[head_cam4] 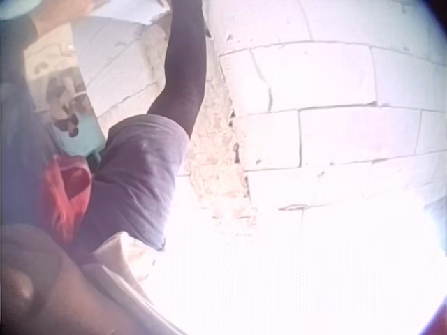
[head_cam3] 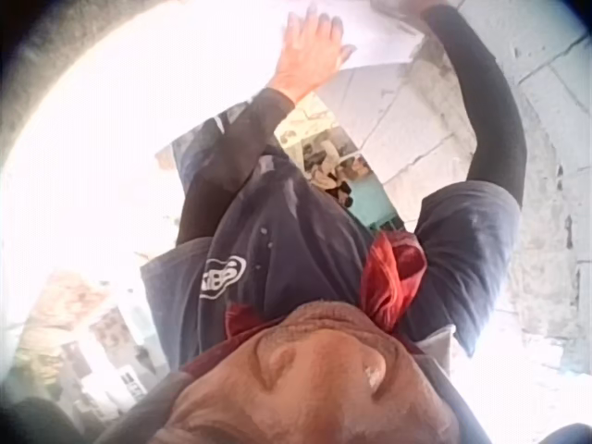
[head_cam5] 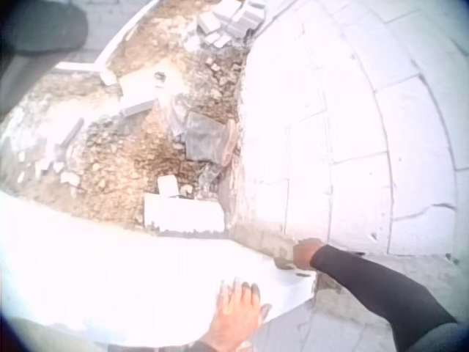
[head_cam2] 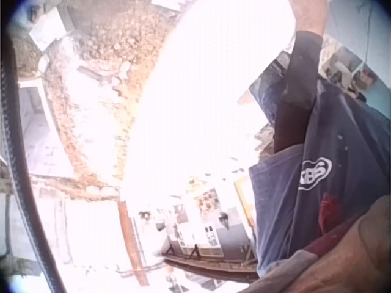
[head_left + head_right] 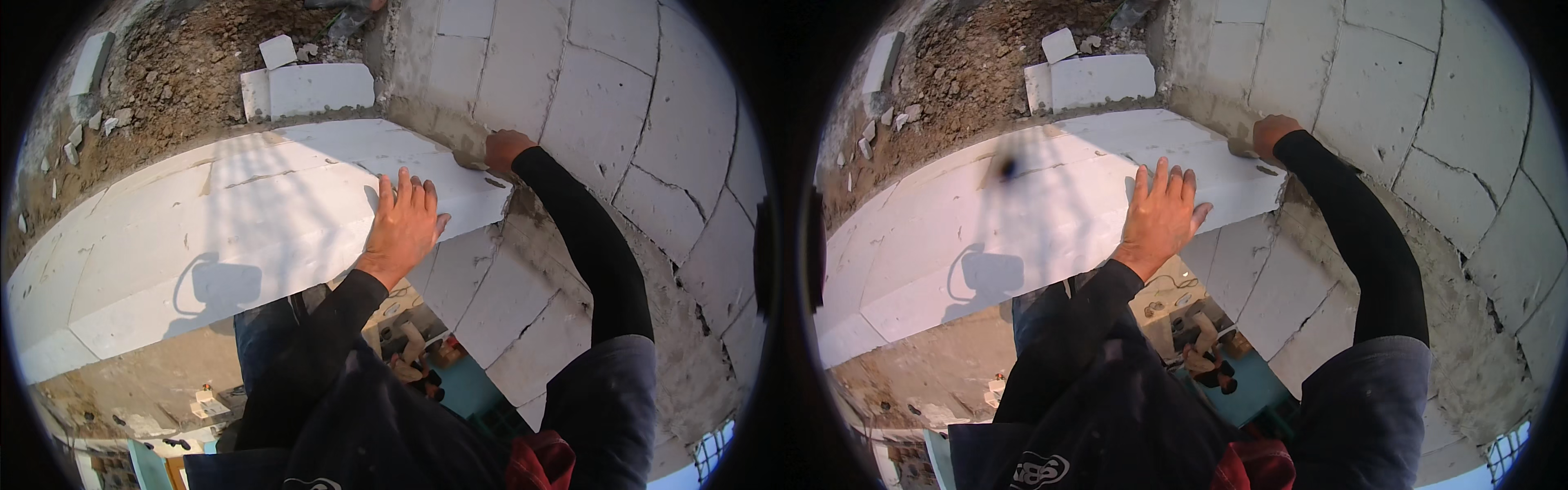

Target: The person applies mortar to the edges of lightweight concrete blocks using a trowel and places them against a wall.

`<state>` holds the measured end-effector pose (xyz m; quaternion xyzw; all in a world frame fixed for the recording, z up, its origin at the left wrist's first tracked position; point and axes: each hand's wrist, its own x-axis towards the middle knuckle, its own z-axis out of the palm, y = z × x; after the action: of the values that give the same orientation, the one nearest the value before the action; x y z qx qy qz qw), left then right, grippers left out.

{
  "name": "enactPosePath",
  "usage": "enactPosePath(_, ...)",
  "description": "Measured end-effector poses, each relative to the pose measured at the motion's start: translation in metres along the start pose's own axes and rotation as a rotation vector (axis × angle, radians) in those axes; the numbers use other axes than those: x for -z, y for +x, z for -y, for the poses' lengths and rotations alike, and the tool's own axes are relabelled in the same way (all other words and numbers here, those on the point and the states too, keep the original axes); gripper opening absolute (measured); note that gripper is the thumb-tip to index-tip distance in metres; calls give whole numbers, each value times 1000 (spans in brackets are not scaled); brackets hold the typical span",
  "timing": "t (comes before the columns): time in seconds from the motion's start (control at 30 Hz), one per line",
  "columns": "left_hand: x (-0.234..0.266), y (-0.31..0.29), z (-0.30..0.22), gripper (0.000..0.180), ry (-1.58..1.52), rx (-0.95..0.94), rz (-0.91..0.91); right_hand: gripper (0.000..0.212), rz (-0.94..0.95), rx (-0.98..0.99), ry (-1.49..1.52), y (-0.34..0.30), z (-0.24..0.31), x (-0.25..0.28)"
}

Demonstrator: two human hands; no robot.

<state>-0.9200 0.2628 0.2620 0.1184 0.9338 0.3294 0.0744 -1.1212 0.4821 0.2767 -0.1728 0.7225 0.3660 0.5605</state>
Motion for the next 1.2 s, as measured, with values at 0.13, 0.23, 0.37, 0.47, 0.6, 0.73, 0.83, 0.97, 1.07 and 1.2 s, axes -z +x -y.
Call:
enactPosePath(0.13, -3, 0, 5, 55, 6, 11, 17, 39, 405, -92, 10, -25, 4, 68)
enactPosePath(0.23, 4, 3, 0, 55, 19, -3, -5, 44, 472, -86, 36, -39, -26, 103)
enactPosePath(0.37, 0, 5, 2, 54, 9, 17, 3, 33, 279, -70, 47, -7, 2, 89)
enactPosePath(0.47, -2, 7, -1, 54, 11, -2, 9, 32, 135, 45, -53, 41, 2, 18)
enactPosePath(0.6, 0, -3, 5, 54, 24, 22, 22, 30, 191, 40, -59, -1, 5, 35)
enactPosePath(0.73, -1, 1, 2, 55, -10, 23, 5, 30, 297, -162, 79, -88, -16, 67)
enactPosePath(0.83, 1, 4, -2, 55, -6, 15, 32, 35, 334, -215, 106, -134, -42, 63)
enactPosePath(0.97, -2, 4, -3, 55, -8, 13, 13, 32, 180, -239, 362, -218, -77, 44)
enactPosePath(1.07, -2, 5, 0, 55, 33, 40, 28, 35, 55, -310, 496, -270, -67, 2)
enactPosePath(1.2, 2, 9, -9, 57, 58, 32, 39, 31, -443, -423, 670, -289, 3, -107)
